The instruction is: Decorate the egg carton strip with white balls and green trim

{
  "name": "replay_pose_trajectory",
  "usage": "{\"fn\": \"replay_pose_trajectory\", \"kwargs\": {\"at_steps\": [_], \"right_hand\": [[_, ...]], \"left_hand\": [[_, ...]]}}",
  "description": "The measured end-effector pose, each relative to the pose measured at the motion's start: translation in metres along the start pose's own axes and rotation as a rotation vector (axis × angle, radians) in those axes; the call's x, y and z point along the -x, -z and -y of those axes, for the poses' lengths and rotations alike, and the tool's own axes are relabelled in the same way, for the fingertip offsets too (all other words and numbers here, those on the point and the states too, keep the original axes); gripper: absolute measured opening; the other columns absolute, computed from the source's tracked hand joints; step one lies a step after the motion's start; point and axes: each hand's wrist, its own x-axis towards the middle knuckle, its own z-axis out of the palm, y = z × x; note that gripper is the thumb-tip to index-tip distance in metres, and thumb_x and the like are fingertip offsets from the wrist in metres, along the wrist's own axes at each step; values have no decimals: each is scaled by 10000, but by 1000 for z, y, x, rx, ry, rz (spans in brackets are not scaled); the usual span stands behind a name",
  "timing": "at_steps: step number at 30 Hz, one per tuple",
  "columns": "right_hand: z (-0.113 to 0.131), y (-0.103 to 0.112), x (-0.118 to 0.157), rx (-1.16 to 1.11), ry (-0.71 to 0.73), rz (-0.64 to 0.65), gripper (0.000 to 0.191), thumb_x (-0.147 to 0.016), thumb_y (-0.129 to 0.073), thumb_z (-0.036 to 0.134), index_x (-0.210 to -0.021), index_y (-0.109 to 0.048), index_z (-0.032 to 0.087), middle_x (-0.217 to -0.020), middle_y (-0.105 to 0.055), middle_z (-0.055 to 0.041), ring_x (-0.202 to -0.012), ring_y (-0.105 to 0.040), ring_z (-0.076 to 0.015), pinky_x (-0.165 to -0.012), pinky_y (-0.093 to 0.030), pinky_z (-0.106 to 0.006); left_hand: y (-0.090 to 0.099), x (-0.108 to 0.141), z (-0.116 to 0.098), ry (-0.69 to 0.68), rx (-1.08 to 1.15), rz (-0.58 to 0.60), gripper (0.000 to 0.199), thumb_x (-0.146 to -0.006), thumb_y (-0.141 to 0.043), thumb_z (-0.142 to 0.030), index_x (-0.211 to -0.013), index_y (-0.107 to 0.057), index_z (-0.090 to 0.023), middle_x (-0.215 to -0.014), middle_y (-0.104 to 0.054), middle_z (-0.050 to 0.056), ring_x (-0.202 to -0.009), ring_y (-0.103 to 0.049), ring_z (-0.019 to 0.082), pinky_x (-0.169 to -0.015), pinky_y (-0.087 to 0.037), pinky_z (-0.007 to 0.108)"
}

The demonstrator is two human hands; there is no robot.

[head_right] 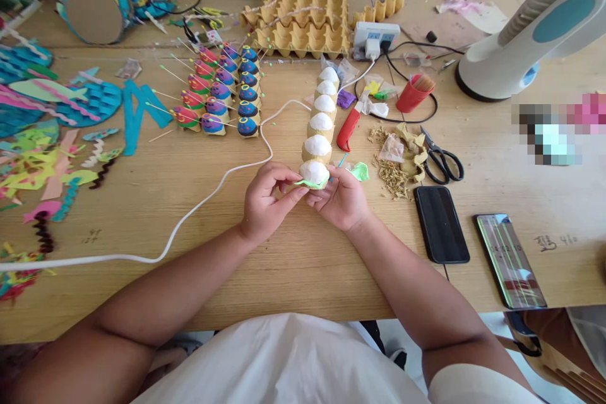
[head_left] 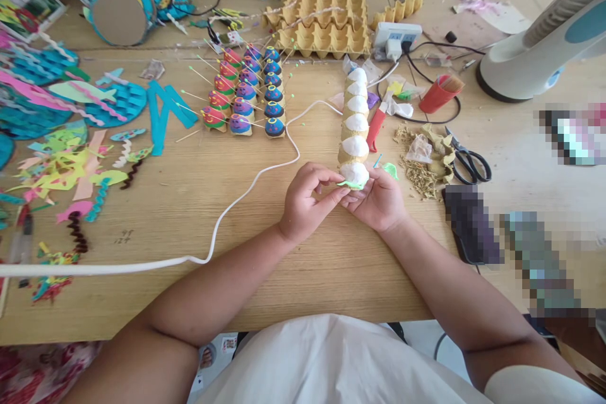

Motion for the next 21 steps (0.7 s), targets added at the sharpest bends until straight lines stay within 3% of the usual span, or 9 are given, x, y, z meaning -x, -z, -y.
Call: {"fn": "replay_pose_trajectory", "kwargs": {"at_steps": [8, 14, 21], "right_hand": [[0, -1, 0, 30, 1, 14, 94, -829, -696, 275, -820, -661, 188, -708, -681, 8, -495, -394, -76, -515, -405, -230], [0, 0, -1, 22, 6, 10, 113, -823, -700, 277, -777, -649, 188, -652, -644, 18, -490, -388, -79, -519, -402, -235], [0, -1, 0, 10, -3, 5, 113, -809, -713, 267, -779, -640, 186, -637, -630, 21, -488, -393, -82, -515, -400, -234]], "left_hand": [[1, 0, 0, -38, -48, -17, 85, -921, -793, -292, -942, -734, -234, -886, -683, 15, -763, -598, 126, -660, -473, 271], [3, 1, -4, -128, -105, 1, 71, -914, -796, -244, -957, -739, -244, -906, -693, 18, -818, -639, 144, -713, -509, 295], [2, 2, -3, -154, -149, -31, 191, -902, -806, -248, -1067, -710, -246, -941, -721, 28, -845, -646, 161, -717, -518, 306]]}}
